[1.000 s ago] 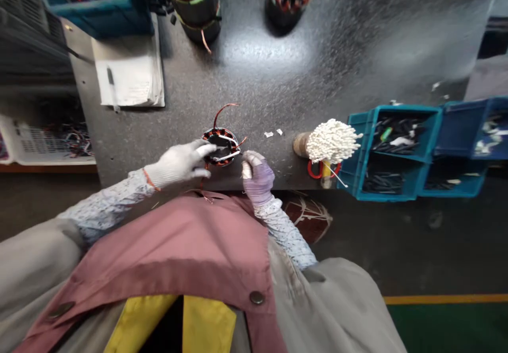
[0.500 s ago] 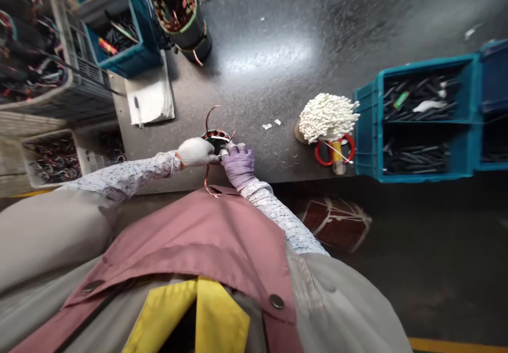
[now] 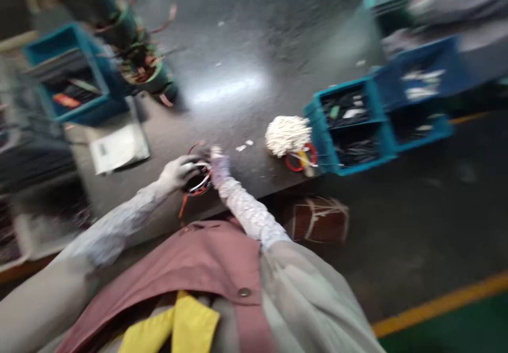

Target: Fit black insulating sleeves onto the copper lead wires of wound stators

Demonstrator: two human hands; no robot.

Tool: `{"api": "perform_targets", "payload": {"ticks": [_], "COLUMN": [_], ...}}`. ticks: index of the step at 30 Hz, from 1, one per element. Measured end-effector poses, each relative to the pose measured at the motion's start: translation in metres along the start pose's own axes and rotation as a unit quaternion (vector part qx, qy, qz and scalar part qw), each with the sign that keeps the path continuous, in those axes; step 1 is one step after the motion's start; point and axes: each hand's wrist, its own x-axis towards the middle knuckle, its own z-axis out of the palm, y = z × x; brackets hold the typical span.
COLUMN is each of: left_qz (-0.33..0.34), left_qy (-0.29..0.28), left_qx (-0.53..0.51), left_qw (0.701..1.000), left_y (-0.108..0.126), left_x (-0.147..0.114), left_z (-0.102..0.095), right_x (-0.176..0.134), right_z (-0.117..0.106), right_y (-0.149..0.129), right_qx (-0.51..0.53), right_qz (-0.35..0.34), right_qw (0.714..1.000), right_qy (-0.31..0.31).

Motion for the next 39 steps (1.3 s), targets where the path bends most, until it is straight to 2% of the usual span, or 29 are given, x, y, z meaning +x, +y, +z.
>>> {"api": "perform_targets", "payload": {"ticks": [2, 4, 6, 8, 10, 11, 12, 13, 14, 16, 18, 19, 22, 23, 25, 28, 30, 32, 34, 36, 39], "left_qz": [0.040, 0.046, 0.030, 0.005, -0.059, -0.112, -0.166, -0.193, -0.195, -0.173, -0.130, -0.105, -0.042, -0.034, -0.047, -0.100, -0.125, -0.153, -0.200, -0.273, -0.383], "left_qy": [0.060, 0.101, 0.110, 0.118, 0.148, 0.172, 0.161, 0.111, 0.048, -0.066, -0.136, -0.165, -0.222, -0.229, -0.228, -0.207, -0.184, -0.145, -0.077, 0.017, 0.129], "left_qx": [-0.006, -0.009, -0.018, -0.028, -0.059, -0.090, -0.154, -0.253, -0.352, -0.509, -0.577, -0.586, -0.572, -0.571, -0.588, -0.634, -0.649, -0.652, -0.655, -0.646, -0.629], "left_qw": [0.997, 0.994, 0.993, 0.993, 0.985, 0.975, 0.961, 0.941, 0.914, 0.841, 0.795, 0.787, 0.788, 0.787, 0.775, 0.738, 0.728, 0.728, 0.725, 0.713, 0.664], "left_y": [-0.018, -0.036, -0.046, -0.036, -0.001, 0.025, 0.055, 0.086, 0.116, 0.169, 0.209, 0.225, 0.267, 0.279, 0.302, 0.324, 0.325, 0.316, 0.302, 0.288, 0.274], "left_x": [0.001, -0.003, -0.009, -0.018, -0.028, -0.030, -0.029, -0.025, -0.016, 0.008, 0.034, 0.045, 0.075, 0.083, 0.096, 0.101, 0.094, 0.079, 0.062, 0.046, 0.032], "left_z": [0.019, 0.030, 0.025, 0.006, -0.019, -0.030, -0.038, -0.042, -0.043, -0.037, -0.026, -0.022, -0.015, -0.015, -0.016, -0.016, -0.013, -0.010, -0.008, -0.009, -0.012], "right_x": [0.025, 0.043, 0.046, 0.029, -0.005, -0.025, -0.043, -0.060, -0.073, -0.091, -0.101, -0.105, -0.112, -0.113, -0.112, -0.094, -0.069, -0.035, 0.007, 0.049, 0.097], "right_z": [0.028, 0.047, 0.050, 0.032, -0.006, -0.032, -0.061, -0.091, -0.121, -0.175, -0.215, -0.230, -0.268, -0.280, -0.309, -0.366, -0.410, -0.450, -0.480, -0.499, -0.511], "right_y": [-0.022, -0.037, -0.046, -0.050, -0.053, -0.055, -0.057, -0.061, -0.067, -0.082, -0.100, -0.108, -0.123, -0.125, -0.126, -0.135, -0.152, -0.175, -0.194, -0.206, -0.216], "right_qx": [-0.152, -0.201, -0.212, -0.213, -0.207, -0.202, -0.187, -0.174, -0.169, -0.196, -0.266, -0.302, -0.369, -0.373, -0.357, -0.307, -0.311, -0.365, -0.458, -0.569, -0.660], "right_qz": [0.060, 0.069, 0.053, 0.044, 0.023, -0.002, -0.060, -0.118, -0.171, -0.242, -0.270, -0.274, -0.294, -0.304, -0.318, -0.307, -0.276, -0.217, -0.126, -0.031, 0.043], "right_qw": [0.982, 0.972, 0.970, 0.966, 0.967, 0.972, 0.975, 0.973, 0.965, 0.942, 0.915, 0.902, 0.871, 0.869, 0.877, 0.893, 0.883, 0.862, 0.835, 0.785, 0.727], "right_qy": [-0.092, -0.099, -0.110, -0.141, -0.146, -0.125, -0.101, -0.091, -0.105, -0.127, -0.139, -0.141, -0.135, -0.117, -0.043, 0.121, 0.219, 0.277, 0.276, 0.245, 0.182]}}
